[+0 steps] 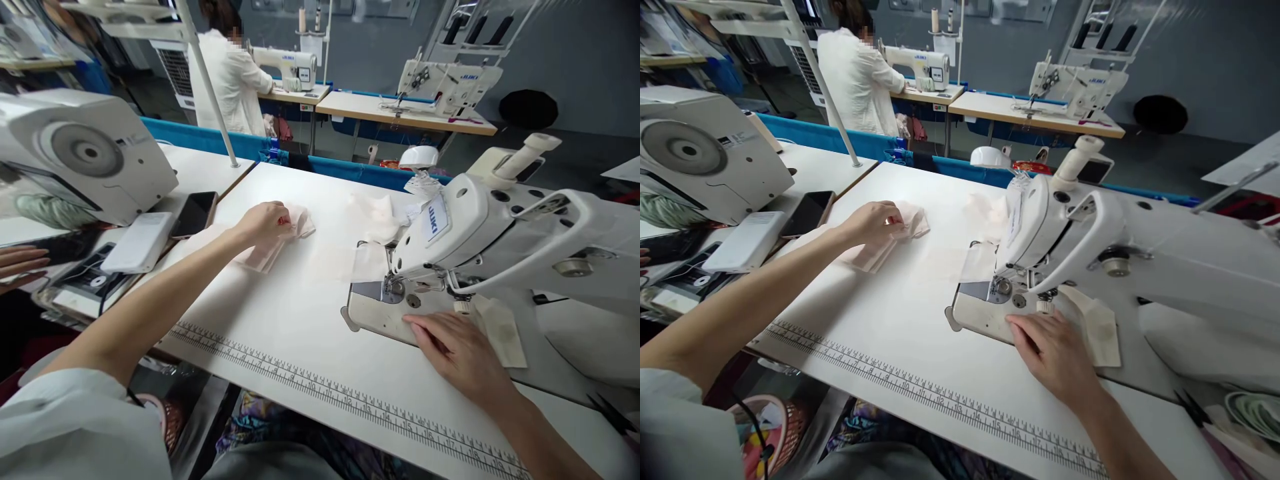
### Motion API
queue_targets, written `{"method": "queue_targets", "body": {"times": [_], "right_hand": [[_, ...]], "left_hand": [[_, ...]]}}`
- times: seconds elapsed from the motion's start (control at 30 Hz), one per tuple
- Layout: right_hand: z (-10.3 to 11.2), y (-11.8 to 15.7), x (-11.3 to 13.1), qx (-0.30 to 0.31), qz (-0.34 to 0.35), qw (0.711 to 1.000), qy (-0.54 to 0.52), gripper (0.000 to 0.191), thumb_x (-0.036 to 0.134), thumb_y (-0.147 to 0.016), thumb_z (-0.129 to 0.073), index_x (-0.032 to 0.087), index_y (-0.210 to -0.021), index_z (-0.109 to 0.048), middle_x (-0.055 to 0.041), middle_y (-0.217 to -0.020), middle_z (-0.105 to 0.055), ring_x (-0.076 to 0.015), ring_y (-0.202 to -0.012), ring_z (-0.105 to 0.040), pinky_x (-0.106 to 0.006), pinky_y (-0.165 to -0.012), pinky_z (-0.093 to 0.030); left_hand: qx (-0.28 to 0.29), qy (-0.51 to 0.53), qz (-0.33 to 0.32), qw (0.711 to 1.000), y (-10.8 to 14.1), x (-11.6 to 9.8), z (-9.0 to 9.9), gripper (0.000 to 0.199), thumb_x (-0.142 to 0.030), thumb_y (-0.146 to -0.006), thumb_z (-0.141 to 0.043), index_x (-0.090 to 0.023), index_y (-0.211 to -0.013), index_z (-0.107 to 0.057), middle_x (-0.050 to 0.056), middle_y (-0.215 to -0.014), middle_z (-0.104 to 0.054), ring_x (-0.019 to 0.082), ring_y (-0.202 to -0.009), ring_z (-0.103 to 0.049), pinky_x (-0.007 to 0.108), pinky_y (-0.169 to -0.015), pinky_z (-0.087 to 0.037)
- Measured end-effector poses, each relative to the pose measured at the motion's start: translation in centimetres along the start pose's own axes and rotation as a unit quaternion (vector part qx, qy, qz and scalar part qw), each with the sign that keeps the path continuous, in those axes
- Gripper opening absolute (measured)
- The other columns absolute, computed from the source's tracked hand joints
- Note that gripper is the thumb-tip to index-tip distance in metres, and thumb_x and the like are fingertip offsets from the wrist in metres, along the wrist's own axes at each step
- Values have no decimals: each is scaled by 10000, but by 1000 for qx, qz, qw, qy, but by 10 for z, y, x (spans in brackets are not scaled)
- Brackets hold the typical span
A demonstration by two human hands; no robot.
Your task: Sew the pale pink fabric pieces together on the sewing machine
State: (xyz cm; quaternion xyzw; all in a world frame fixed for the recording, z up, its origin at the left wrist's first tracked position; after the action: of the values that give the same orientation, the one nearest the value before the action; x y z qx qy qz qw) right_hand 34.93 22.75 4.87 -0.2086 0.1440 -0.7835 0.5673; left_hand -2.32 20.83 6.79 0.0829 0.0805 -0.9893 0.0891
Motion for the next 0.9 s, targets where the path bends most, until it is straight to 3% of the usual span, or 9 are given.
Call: {"method": "queue_targets", "body": {"times": [0.17,0.3,0.43,0.53,0.63,0.77,0.83,0.9], "right_hand": [[-2,2,-4,6,-12,1000,3,204,206,-1007,-442,189,-1031,-644,-10,-889,-731,-173,-754,-670,-337,-721,-444],[-2,2,-3,19,-18,1000,4,213,191,-1006,-431,183,-1009,-644,-15,-830,-723,-161,-695,-658,-332,-694,-438],[-2,2,-3,35,-34,999,-7,217,182,-1011,-422,185,-1015,-639,-23,-842,-726,-156,-695,-655,-324,-678,-439],[-3,6,-5,45,-42,998,-16,206,192,-1013,-429,189,-1049,-633,-24,-865,-727,-160,-703,-658,-324,-671,-444],[-5,10,-9,53,-52,997,-20,217,218,-1021,-419,205,-1093,-624,-15,-882,-727,-165,-703,-662,-331,-675,-450],[-6,11,-10,48,-43,998,-19,221,222,-1023,-411,204,-1091,-621,-17,-901,-726,-178,-749,-670,-333,-671,-445],[-5,9,-8,42,-35,998,-20,218,208,-1018,-414,196,-1069,-625,-20,-887,-721,-177,-753,-667,-334,-680,-445],[-3,6,-6,36,-24,999,-25,209,186,-1009,-424,187,-1050,-628,-20,-864,-716,-172,-744,-662,-337,-700,-446]], "left_hand": [[11,13,-4,1000,-2,5,1,236,-273,-769,-529,-137,-814,-716,72,-872,-704,185,-735,-655,247,-646,-456],[-3,32,-27,999,-3,5,-1,291,-356,-791,-532,-140,-883,-704,84,-909,-691,191,-768,-654,262,-701,-475],[-2,32,-41,999,-3,4,-2,312,-380,-793,-496,-146,-800,-701,88,-890,-691,188,-696,-627,274,-649,-450],[5,51,-26,998,-4,4,2,289,-346,-766,-503,-148,-778,-712,80,-881,-707,186,-695,-628,266,-645,-438],[24,108,29,993,-7,10,10,247,-354,-723,-571,-162,-744,-725,55,-817,-714,177,-680,-615,258,-623,-427],[101,255,109,955,-9,16,18,239,-412,-680,-656,-196,-744,-739,21,-671,-675,149,-606,-559,251,-539,-378],[140,323,104,930,-5,4,19,233,-410,-673,-681,-191,-734,-729,21,-658,-666,137,-610,-551,248,-550,-384],[163,369,71,912,6,-21,17,227,-400,-698,-683,-179,-739,-716,26,-694,-678,134,-654,-573,251,-603,-421]]}}
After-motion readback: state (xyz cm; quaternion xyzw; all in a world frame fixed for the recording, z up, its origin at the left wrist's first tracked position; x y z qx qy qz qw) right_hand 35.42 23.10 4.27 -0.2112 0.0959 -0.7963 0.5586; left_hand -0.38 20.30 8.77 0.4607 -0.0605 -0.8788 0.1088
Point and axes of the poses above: each hand's wrist, its own y-axis away from the middle knuckle, its own z-axis out of the back of the hand, x = y × z, the point moved 5 cm from there along -y, towards the middle knuckle
